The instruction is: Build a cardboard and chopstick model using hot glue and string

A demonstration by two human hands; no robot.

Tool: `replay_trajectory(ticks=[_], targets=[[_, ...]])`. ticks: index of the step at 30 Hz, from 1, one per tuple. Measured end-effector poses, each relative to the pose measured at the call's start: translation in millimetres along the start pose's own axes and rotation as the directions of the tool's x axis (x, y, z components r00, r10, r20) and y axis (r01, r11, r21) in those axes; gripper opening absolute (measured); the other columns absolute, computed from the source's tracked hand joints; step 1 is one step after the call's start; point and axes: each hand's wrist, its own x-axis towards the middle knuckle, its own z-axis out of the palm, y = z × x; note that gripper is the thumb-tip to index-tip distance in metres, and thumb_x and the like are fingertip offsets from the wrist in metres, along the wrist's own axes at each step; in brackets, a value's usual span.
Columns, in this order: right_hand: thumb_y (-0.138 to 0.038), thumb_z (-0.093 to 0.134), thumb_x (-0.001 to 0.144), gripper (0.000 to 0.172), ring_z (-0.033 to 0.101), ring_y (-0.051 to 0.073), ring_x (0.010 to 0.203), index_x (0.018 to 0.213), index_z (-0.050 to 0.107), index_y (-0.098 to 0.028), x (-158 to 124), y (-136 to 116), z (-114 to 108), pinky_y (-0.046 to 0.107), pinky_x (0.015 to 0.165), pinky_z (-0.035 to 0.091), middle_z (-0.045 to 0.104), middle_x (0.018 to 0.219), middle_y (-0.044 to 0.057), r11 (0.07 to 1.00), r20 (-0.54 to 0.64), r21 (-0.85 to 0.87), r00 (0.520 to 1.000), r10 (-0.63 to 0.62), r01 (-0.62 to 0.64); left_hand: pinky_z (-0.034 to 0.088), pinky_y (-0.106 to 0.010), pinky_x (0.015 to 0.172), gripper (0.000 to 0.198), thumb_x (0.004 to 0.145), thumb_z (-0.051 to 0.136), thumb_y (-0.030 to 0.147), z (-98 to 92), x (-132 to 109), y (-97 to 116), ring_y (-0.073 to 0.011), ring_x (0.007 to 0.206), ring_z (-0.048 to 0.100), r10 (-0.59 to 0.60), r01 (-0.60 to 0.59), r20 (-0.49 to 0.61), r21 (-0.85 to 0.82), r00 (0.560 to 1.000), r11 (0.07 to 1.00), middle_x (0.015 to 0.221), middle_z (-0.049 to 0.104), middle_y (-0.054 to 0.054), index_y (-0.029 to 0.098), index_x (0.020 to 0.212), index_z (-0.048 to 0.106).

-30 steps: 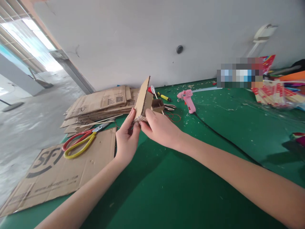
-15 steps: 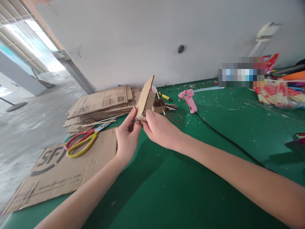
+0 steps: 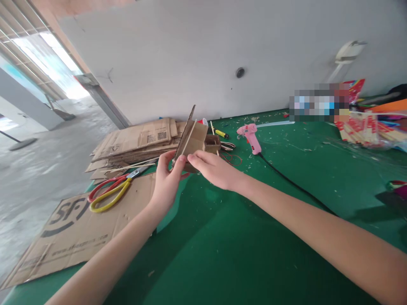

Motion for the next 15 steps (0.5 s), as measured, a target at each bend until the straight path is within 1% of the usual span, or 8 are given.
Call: replay_trajectory(ticks=[3, 5, 7, 8, 9, 11, 13, 15], targets=[[-0.047, 0.056, 0.087, 0.031, 0.060, 0.015, 0.072, 0.075, 0.052, -0.019, 7.2, 12.1, -3.5, 0.030, 0.067, 0.049, 0.060, 0.073, 0.001, 0.990, -0.105, 0.138, 0.993, 0.050, -0.035, 0.059, -0.033, 0.076, 0.031, 0.080, 0.066, 0.045, -0.4, 3.7, -3.9, -0.0142, 0.083, 0.065, 0.008, -0.007, 0.003, -0.131, 1.000, 0.991, 0.099, 0.061, 0.001, 0.026, 0.102, 0.052], [-0.042, 0.058, 0.087, 0.028, 0.062, 0.014, 0.072, 0.073, 0.052, -0.018, 11.0, 18.8, -6.8, 0.031, 0.068, 0.054, 0.059, 0.073, 0.001, 0.962, -0.141, 0.272, 0.988, 0.071, -0.030, 0.058, -0.034, 0.078, 0.028, 0.080, 0.065, 0.040, -1.6, 6.3, -6.3, -0.0150, 0.084, 0.066, 0.073, -0.088, -0.072, -0.226, 0.995, 0.970, 0.096, 0.062, 0.003, 0.028, 0.101, 0.050], [-0.037, 0.058, 0.088, 0.025, 0.063, 0.013, 0.070, 0.074, 0.052, -0.018, 13.4, 21.6, -11.0, 0.031, 0.067, 0.058, 0.058, 0.076, 0.001, 0.921, -0.146, 0.389, 0.987, 0.073, -0.011, 0.057, -0.035, 0.081, 0.027, 0.080, 0.062, 0.036, -3.6, 8.8, -6.6, -0.0185, 0.093, 0.066, 0.179, -0.211, -0.135, -0.285, 0.975, 0.935, 0.099, 0.064, 0.002, 0.030, 0.103, 0.050], [-0.035, 0.058, 0.088, 0.023, 0.063, 0.012, 0.069, 0.075, 0.053, -0.018, 14.0, 21.5, -13.1, 0.032, 0.067, 0.059, 0.058, 0.078, 0.001, 0.906, -0.151, 0.423, 0.986, 0.064, 0.006, 0.057, -0.036, 0.083, 0.027, 0.080, 0.061, 0.035, -4.8, 10.1, -6.2, -0.0205, 0.098, 0.065, 0.226, -0.260, -0.142, -0.310, 0.964, 0.914, 0.102, 0.065, 0.002, 0.031, 0.105, 0.051], [-0.033, 0.058, 0.088, 0.020, 0.063, 0.012, 0.068, 0.076, 0.052, -0.018, 14.4, 20.7, -15.1, 0.032, 0.067, 0.060, 0.057, 0.079, 0.000, 0.898, -0.158, 0.439, 0.986, 0.051, 0.024, 0.056, -0.037, 0.085, 0.028, 0.080, 0.059, 0.035, -6.1, 11.3, -5.6, -0.0223, 0.104, 0.064, 0.256, -0.289, -0.141, -0.336, 0.956, 0.896, 0.106, 0.065, 0.001, 0.031, 0.107, 0.052], [-0.028, 0.057, 0.089, 0.016, 0.064, 0.011, 0.067, 0.078, 0.052, -0.018, 14.4, 18.0, -18.8, 0.031, 0.067, 0.061, 0.056, 0.077, -0.001, 0.896, -0.167, 0.440, 0.986, 0.020, 0.056, 0.055, -0.038, 0.087, 0.034, 0.079, 0.057, 0.037, -8.8, 13.7, -5.6, -0.0247, 0.112, 0.061, 0.270, -0.302, -0.135, -0.375, 0.953, 0.876, 0.115, 0.065, 0.000, 0.032, 0.112, 0.052], [-0.025, 0.056, 0.089, 0.014, 0.064, 0.010, 0.066, 0.079, 0.050, -0.018, 13.5, 15.1, -22.0, 0.030, 0.067, 0.061, 0.056, 0.073, -0.002, 0.900, -0.152, 0.430, 0.988, -0.015, 0.080, 0.054, -0.040, 0.088, 0.043, 0.078, 0.056, 0.042, -11.3, 15.7, -8.8, -0.0264, 0.116, 0.059, 0.268, -0.301, -0.140, -0.352, 0.953, 0.886, 0.122, 0.064, -0.001, 0.033, 0.119, 0.051], [-0.023, 0.056, 0.089, 0.014, 0.064, 0.010, 0.064, 0.078, 0.049, -0.018, 11.8, 12.2, -24.7, 0.028, 0.066, 0.060, 0.055, 0.068, -0.004, 0.894, -0.142, 0.431, 0.988, -0.067, 0.122, 0.053, -0.042, 0.089, 0.054, 0.079, 0.051, 0.054, -13.0, 16.3, -14.9, -0.0282, 0.120, 0.057, 0.279, -0.295, -0.103, -0.203, 0.955, 0.934, 0.125, 0.062, -0.003, 0.034, 0.129, 0.045]])
